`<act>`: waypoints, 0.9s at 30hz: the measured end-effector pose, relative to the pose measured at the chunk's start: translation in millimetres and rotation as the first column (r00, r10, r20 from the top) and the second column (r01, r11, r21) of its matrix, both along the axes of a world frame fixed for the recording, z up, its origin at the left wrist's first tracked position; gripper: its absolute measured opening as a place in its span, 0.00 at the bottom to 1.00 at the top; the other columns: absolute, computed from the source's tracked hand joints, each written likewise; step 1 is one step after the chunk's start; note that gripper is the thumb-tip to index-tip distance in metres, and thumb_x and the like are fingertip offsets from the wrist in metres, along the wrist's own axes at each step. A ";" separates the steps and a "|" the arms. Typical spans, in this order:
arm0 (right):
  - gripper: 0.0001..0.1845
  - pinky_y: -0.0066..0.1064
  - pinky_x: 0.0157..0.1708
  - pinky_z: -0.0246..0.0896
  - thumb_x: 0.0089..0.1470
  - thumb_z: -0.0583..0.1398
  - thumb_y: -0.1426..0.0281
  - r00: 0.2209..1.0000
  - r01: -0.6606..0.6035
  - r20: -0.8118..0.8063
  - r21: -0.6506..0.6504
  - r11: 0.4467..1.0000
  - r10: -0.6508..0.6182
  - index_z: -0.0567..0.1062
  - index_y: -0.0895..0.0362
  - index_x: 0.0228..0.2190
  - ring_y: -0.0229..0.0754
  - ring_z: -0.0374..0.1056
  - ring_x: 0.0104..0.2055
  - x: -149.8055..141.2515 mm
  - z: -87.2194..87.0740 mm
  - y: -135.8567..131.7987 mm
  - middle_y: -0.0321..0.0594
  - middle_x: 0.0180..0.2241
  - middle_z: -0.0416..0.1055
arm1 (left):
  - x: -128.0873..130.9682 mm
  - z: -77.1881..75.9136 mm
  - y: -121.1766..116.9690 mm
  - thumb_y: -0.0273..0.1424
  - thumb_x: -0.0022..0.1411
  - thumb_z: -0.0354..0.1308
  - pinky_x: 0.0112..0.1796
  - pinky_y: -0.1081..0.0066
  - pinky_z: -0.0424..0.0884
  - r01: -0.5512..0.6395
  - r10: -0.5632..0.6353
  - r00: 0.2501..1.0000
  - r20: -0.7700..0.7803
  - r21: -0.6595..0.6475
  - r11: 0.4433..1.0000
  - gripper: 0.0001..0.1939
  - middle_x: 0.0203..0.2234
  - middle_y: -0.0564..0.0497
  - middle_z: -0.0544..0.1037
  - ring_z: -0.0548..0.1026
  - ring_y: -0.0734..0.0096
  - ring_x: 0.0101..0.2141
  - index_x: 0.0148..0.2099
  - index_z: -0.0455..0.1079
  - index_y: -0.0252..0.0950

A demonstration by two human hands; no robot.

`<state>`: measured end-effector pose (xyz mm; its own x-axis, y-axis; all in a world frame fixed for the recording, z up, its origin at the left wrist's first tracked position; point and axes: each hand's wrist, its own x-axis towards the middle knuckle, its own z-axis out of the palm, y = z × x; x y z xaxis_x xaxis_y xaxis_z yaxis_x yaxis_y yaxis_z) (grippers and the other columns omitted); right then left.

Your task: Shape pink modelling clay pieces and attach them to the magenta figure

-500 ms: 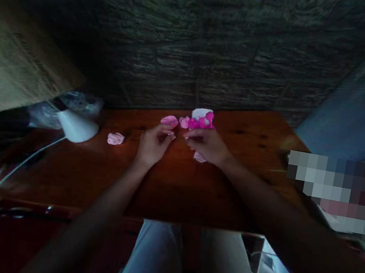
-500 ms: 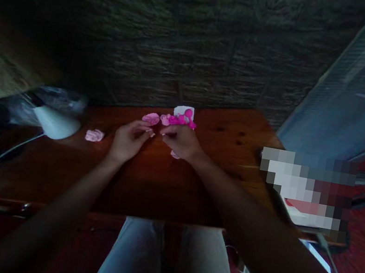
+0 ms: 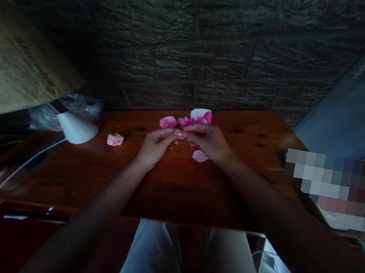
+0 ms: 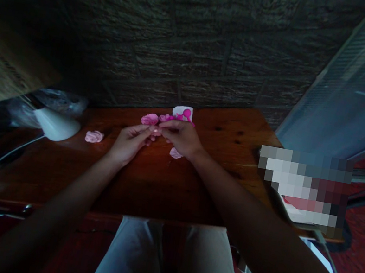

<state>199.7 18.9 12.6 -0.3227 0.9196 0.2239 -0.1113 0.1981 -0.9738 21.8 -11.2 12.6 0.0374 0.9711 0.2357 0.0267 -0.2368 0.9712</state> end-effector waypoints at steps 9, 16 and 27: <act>0.07 0.29 0.33 0.71 0.52 0.68 0.68 0.998 -0.005 0.066 0.035 0.999 0.003 0.85 0.55 0.34 0.37 0.73 0.31 4.2 -1.7 3.4 0.38 0.31 0.81 | -2.2 -4.4 2.0 0.38 0.54 0.74 0.31 0.75 0.70 0.109 -0.104 0.991 0.080 -0.068 0.992 0.20 0.35 0.46 0.86 0.78 0.74 0.31 0.47 0.81 0.35; 0.09 0.30 0.32 0.69 0.51 0.69 0.64 0.998 -0.022 0.053 0.080 0.997 0.018 0.84 0.56 0.33 0.38 0.73 0.31 3.8 0.1 2.7 0.38 0.32 0.81 | -1.6 -1.3 0.2 0.39 0.58 0.71 0.30 0.75 0.69 0.161 -0.160 0.987 0.024 -0.061 0.985 0.21 0.34 0.46 0.85 0.79 0.73 0.30 0.50 0.78 0.34; 0.12 0.32 0.39 0.70 0.49 0.71 0.65 0.985 -0.169 0.058 0.154 0.973 0.162 0.83 0.57 0.37 0.38 0.74 0.34 4.3 -3.9 4.9 0.38 0.33 0.81 | -1.3 -0.9 -0.4 0.36 0.58 0.71 0.28 0.77 0.69 0.122 -0.116 0.991 0.062 -0.114 0.986 0.16 0.30 0.50 0.81 0.78 0.75 0.29 0.47 0.78 0.35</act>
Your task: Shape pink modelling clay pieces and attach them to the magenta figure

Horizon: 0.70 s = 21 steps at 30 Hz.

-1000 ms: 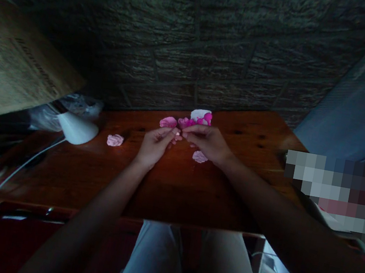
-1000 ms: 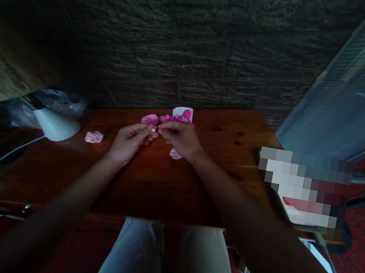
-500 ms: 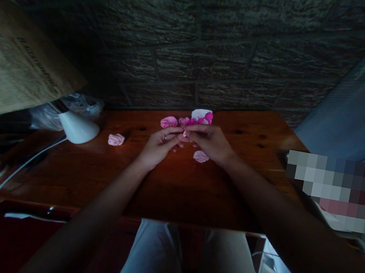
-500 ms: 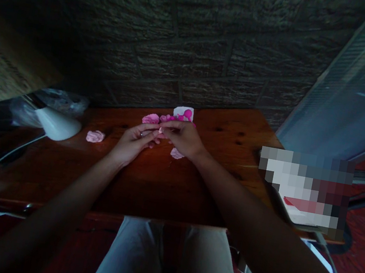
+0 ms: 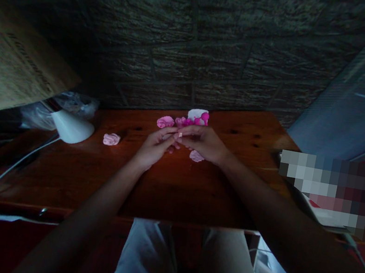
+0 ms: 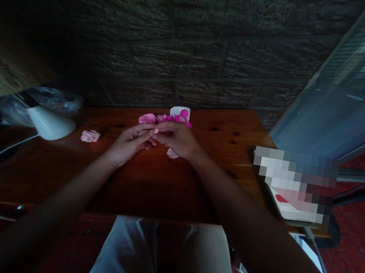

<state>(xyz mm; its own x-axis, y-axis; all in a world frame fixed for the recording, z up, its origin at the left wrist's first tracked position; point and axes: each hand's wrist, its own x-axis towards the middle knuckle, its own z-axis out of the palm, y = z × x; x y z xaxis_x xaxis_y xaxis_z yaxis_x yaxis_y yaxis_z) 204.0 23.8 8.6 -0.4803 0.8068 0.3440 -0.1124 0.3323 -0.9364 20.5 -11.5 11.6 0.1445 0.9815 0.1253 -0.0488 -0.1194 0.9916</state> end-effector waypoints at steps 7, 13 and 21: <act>0.06 0.36 0.48 0.71 0.52 0.69 0.69 0.998 0.052 0.024 0.057 0.997 -0.053 0.83 0.56 0.34 0.41 0.77 0.40 -0.9 0.4 -1.1 0.38 0.36 0.83 | 0.3 2.2 -0.5 0.39 0.58 0.71 0.28 0.77 0.69 0.029 -0.029 1.000 0.012 -0.036 0.999 0.15 0.30 0.50 0.82 0.78 0.74 0.29 0.43 0.79 0.35; 0.07 0.36 0.48 0.70 0.59 0.62 0.74 0.986 0.083 0.131 0.143 0.986 -0.102 0.83 0.56 0.36 0.41 0.76 0.41 -4.9 3.7 -6.0 0.39 0.39 0.82 | 0.7 3.0 -1.7 0.43 0.57 0.71 0.28 0.76 0.70 0.050 -0.050 0.999 0.005 -0.050 0.998 0.18 0.33 0.47 0.84 0.80 0.70 0.30 0.43 0.78 0.35; 0.10 0.36 0.47 0.68 0.62 0.60 0.71 0.980 0.078 0.162 0.217 0.973 -0.115 0.83 0.57 0.36 0.41 0.75 0.38 -3.3 3.3 -2.0 0.39 0.36 0.82 | 0.0 3.7 0.5 0.43 0.57 0.71 0.27 0.76 0.68 -0.046 0.046 0.999 -0.012 -0.046 0.998 0.18 0.29 0.48 0.84 0.78 0.73 0.27 0.40 0.76 0.35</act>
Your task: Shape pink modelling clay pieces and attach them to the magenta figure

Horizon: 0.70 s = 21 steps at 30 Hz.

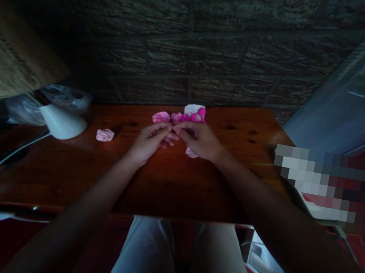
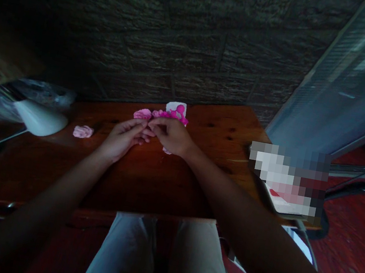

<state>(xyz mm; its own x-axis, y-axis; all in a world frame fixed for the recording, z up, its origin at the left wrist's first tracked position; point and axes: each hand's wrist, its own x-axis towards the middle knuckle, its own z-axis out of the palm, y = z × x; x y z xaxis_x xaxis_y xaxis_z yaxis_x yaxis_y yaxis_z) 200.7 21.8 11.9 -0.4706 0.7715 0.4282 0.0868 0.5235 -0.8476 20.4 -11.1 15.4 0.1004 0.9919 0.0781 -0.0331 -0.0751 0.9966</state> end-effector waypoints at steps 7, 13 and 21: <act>0.09 0.29 0.32 0.69 0.50 0.71 0.64 0.997 0.016 -0.072 -0.204 0.979 -0.031 0.80 0.57 0.28 0.37 0.73 0.28 3.4 2.5 -4.8 0.36 0.27 0.79 | -0.3 0.3 0.7 0.40 0.57 0.71 0.25 0.76 0.65 -0.078 0.078 0.997 0.003 0.020 0.997 0.15 0.24 0.51 0.81 0.75 0.75 0.24 0.40 0.79 0.34; 0.13 0.27 0.30 0.72 0.49 0.73 0.63 0.982 -0.012 -0.181 -0.362 0.932 -0.057 0.78 0.58 0.26 0.34 0.73 0.26 3.9 6.7 -7.3 0.35 0.25 0.78 | -0.2 0.7 0.3 0.41 0.58 0.70 0.25 0.75 0.65 -0.093 0.093 0.996 -0.005 0.056 0.994 0.14 0.25 0.50 0.81 0.73 0.75 0.24 0.38 0.79 0.34; 0.16 0.26 0.29 0.74 0.56 0.69 0.57 0.974 0.010 -0.199 -0.427 0.904 -0.105 0.80 0.57 0.29 0.34 0.74 0.26 2.8 8.1 -6.8 0.37 0.27 0.79 | -0.5 -0.3 1.0 0.42 0.59 0.69 0.24 0.75 0.64 -0.100 0.103 0.994 -0.039 0.078 0.992 0.15 0.25 0.49 0.81 0.73 0.75 0.23 0.38 0.79 0.34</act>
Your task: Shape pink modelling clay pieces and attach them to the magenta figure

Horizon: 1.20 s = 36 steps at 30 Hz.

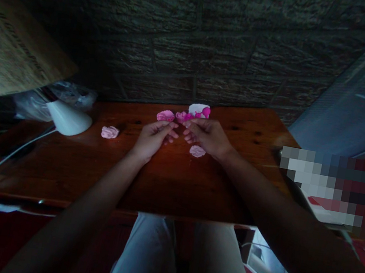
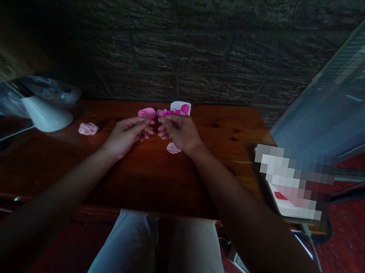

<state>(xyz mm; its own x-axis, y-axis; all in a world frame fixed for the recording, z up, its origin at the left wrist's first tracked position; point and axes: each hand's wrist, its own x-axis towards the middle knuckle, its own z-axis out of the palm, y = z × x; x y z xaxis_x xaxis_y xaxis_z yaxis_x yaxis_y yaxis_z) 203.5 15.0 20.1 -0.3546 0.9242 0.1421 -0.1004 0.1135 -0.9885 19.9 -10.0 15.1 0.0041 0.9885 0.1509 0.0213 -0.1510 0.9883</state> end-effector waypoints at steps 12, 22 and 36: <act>0.08 0.27 0.35 0.74 0.55 0.70 0.65 0.999 0.053 0.007 -0.018 0.998 -0.053 0.81 0.57 0.29 0.35 0.73 0.31 -0.9 -5.7 5.6 0.38 0.31 0.80 | -0.4 -0.9 0.9 0.42 0.59 0.69 0.25 0.74 0.64 -0.011 0.011 1.000 -0.023 -0.012 1.000 0.15 0.26 0.48 0.82 0.73 0.75 0.23 0.38 0.80 0.34; 0.12 0.24 0.29 0.69 0.54 0.70 0.61 0.995 -0.066 0.075 0.081 0.995 0.060 0.81 0.58 0.28 0.32 0.70 0.26 0.5 -2.2 0.9 0.36 0.27 0.79 | -1.2 -2.3 0.6 0.43 0.58 0.70 0.24 0.75 0.64 0.005 -0.004 1.000 -0.026 0.040 0.999 0.15 0.25 0.50 0.81 0.73 0.75 0.24 0.34 0.79 0.35; 0.09 0.22 0.27 0.66 0.54 0.70 0.64 0.999 -0.053 -0.016 -0.068 0.996 0.052 0.83 0.57 0.31 0.30 0.67 0.24 0.0 -4.0 1.6 0.34 0.24 0.76 | 2.6 -11.7 1.8 0.27 0.55 0.70 0.34 0.74 0.71 0.198 -0.116 0.963 -0.243 0.345 0.917 0.17 0.36 0.51 0.79 0.75 0.74 0.32 0.48 0.78 0.37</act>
